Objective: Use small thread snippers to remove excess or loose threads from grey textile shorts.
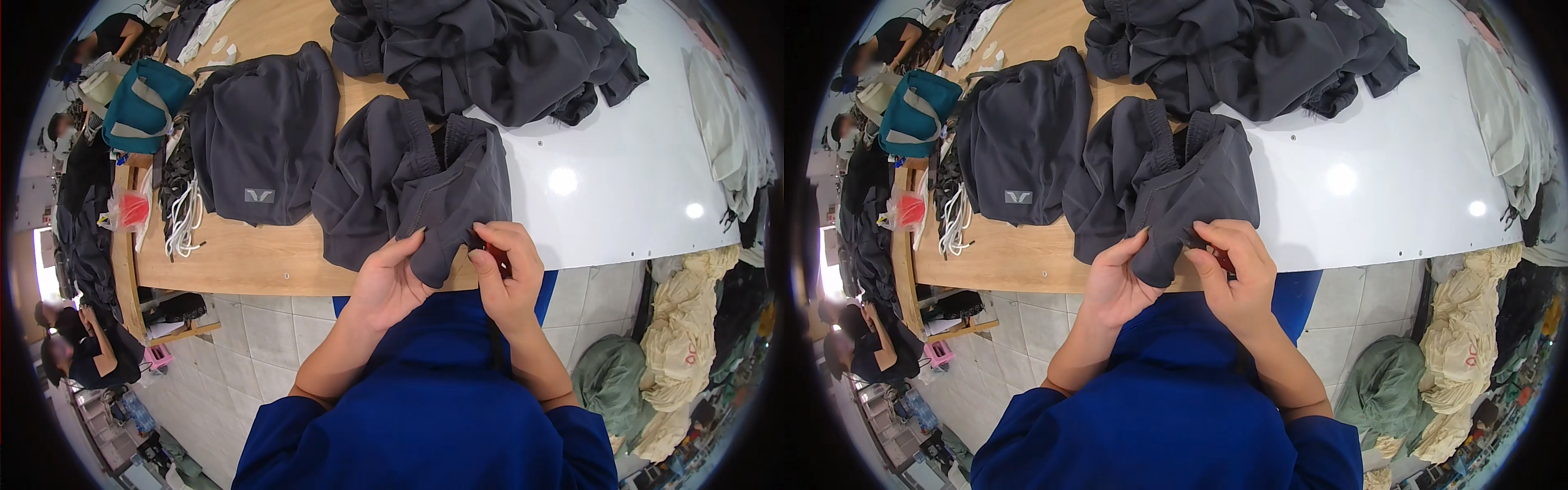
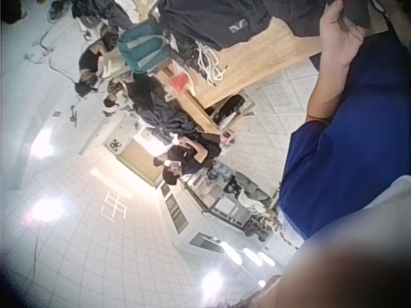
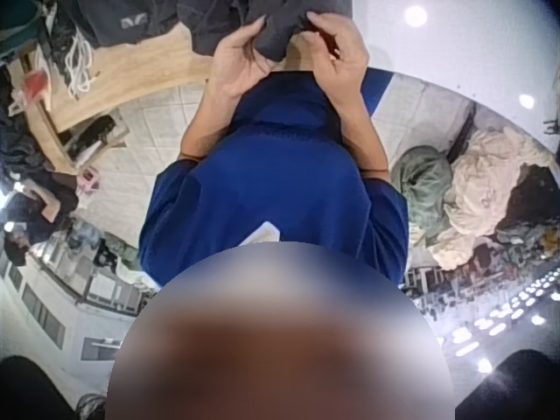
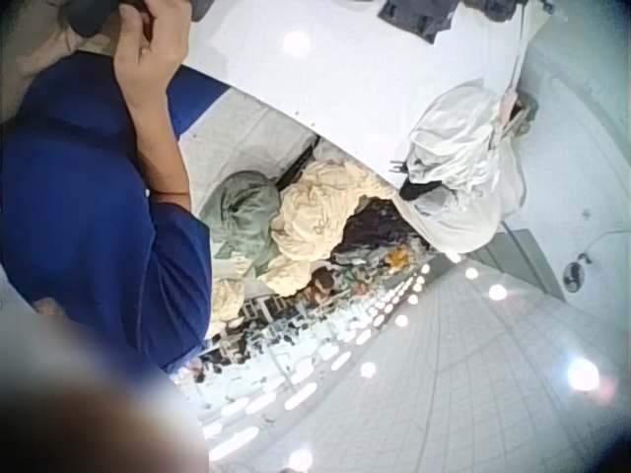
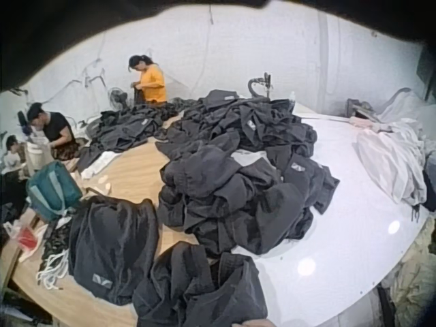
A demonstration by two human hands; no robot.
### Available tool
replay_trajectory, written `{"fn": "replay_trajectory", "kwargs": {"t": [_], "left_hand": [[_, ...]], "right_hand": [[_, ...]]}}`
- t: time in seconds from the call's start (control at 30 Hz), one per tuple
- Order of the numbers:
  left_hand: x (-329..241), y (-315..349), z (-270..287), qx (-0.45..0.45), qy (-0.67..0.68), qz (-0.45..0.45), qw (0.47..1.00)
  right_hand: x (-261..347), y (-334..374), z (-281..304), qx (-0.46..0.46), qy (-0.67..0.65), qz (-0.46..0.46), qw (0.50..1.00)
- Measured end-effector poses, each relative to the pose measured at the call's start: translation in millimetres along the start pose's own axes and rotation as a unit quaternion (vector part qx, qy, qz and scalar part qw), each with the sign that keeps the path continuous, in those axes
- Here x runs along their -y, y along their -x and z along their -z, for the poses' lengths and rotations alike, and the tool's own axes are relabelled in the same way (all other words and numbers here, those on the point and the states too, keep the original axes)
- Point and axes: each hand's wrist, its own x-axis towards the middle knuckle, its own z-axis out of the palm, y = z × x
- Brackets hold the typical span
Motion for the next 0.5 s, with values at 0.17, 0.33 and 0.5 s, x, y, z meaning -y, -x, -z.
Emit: {"fn": "replay_trajectory", "kwargs": {"t": [0.17,0.33,0.5], "left_hand": [[2.8,-0.1,-0.1,0.008,0.001,-0.001,1.000],[2.4,-1.7,3.7,0.015,-0.006,-0.001,1.000],[3.1,-3.4,4.8,0.062,0.058,0.012,0.996]], "right_hand": [[3.3,0.0,0.9,-0.004,0.020,0.020,1.000],[5.7,-2.3,-1.1,-0.005,0.017,0.032,0.999],[3.9,-1.1,-2.3,-0.005,0.009,0.026,1.000]]}}
